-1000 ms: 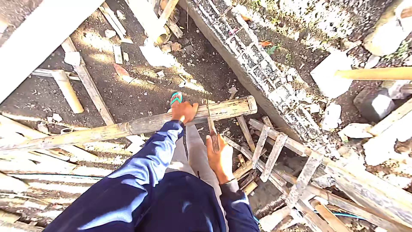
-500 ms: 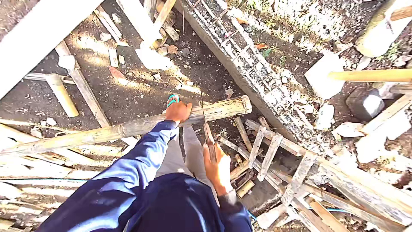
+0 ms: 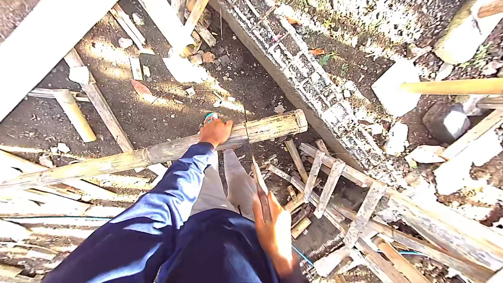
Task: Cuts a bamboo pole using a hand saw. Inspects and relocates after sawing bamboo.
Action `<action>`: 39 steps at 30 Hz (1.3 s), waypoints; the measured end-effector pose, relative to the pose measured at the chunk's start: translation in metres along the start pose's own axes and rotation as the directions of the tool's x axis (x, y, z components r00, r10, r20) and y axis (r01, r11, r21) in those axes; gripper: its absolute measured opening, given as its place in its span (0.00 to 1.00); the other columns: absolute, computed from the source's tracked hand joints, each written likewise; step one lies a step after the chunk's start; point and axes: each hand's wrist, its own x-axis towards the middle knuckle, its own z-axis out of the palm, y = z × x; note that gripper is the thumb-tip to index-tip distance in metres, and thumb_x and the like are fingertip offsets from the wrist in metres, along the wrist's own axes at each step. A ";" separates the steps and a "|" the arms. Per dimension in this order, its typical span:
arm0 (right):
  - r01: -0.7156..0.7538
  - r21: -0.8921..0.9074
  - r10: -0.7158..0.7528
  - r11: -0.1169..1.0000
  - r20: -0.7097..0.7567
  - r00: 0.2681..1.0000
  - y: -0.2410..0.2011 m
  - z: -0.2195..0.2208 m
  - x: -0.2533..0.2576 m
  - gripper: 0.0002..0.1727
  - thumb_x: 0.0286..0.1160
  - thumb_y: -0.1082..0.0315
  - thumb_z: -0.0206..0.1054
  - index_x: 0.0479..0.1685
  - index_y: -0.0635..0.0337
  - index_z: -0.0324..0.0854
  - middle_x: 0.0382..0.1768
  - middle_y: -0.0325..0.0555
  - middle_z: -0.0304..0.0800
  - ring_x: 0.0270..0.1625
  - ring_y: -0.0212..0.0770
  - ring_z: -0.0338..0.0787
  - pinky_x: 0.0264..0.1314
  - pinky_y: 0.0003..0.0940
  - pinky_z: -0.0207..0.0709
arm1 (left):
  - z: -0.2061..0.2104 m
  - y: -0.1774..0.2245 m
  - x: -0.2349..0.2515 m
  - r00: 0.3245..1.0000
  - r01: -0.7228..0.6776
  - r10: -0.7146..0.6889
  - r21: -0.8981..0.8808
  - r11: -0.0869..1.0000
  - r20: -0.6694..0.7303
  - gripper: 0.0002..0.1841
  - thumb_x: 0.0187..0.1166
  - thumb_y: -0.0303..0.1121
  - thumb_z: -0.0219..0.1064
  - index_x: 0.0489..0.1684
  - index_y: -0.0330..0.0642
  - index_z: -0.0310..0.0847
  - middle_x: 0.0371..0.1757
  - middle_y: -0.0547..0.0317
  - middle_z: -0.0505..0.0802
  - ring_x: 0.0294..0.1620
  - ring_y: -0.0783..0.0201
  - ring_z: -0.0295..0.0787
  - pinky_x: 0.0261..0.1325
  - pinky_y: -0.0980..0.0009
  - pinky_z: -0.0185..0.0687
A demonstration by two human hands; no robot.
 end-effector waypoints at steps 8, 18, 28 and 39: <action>0.003 0.039 -0.006 0.999 0.076 0.997 -0.011 0.007 0.045 0.21 0.81 0.52 0.63 0.51 0.62 0.91 0.26 0.46 0.92 0.28 0.46 0.92 0.33 0.50 0.86 | -0.005 0.005 -0.015 1.000 -0.013 0.013 0.011 1.000 -0.006 0.41 0.87 0.64 0.36 0.48 0.35 0.88 0.59 0.32 0.90 0.66 0.32 0.86 0.58 0.27 0.76; 0.042 0.010 -0.041 0.999 -0.062 0.997 0.028 -0.034 -0.064 0.22 0.76 0.51 0.65 0.40 0.64 0.90 0.20 0.42 0.90 0.21 0.34 0.89 0.25 0.36 0.85 | -0.006 0.002 -0.007 1.000 -0.003 0.003 0.016 1.000 0.014 0.43 0.87 0.66 0.35 0.48 0.34 0.86 0.57 0.32 0.91 0.65 0.33 0.86 0.58 0.27 0.76; -0.026 0.107 0.023 0.994 0.024 0.999 0.021 -0.007 -0.024 0.23 0.79 0.48 0.63 0.57 0.56 0.91 0.33 0.40 0.95 0.32 0.37 0.94 0.35 0.44 0.90 | 0.008 0.001 -0.010 0.999 0.023 -0.023 -0.001 1.000 0.033 0.41 0.87 0.65 0.37 0.57 0.35 0.85 0.61 0.30 0.89 0.67 0.31 0.85 0.60 0.26 0.75; -0.121 0.155 0.092 0.980 0.181 0.979 0.009 0.029 0.076 0.24 0.83 0.44 0.60 0.54 0.55 0.88 0.33 0.44 0.93 0.39 0.44 0.94 0.47 0.50 0.87 | 0.008 0.003 -0.010 1.000 0.004 -0.004 0.007 1.000 -0.031 0.40 0.88 0.65 0.38 0.60 0.37 0.85 0.63 0.32 0.89 0.69 0.32 0.84 0.63 0.25 0.73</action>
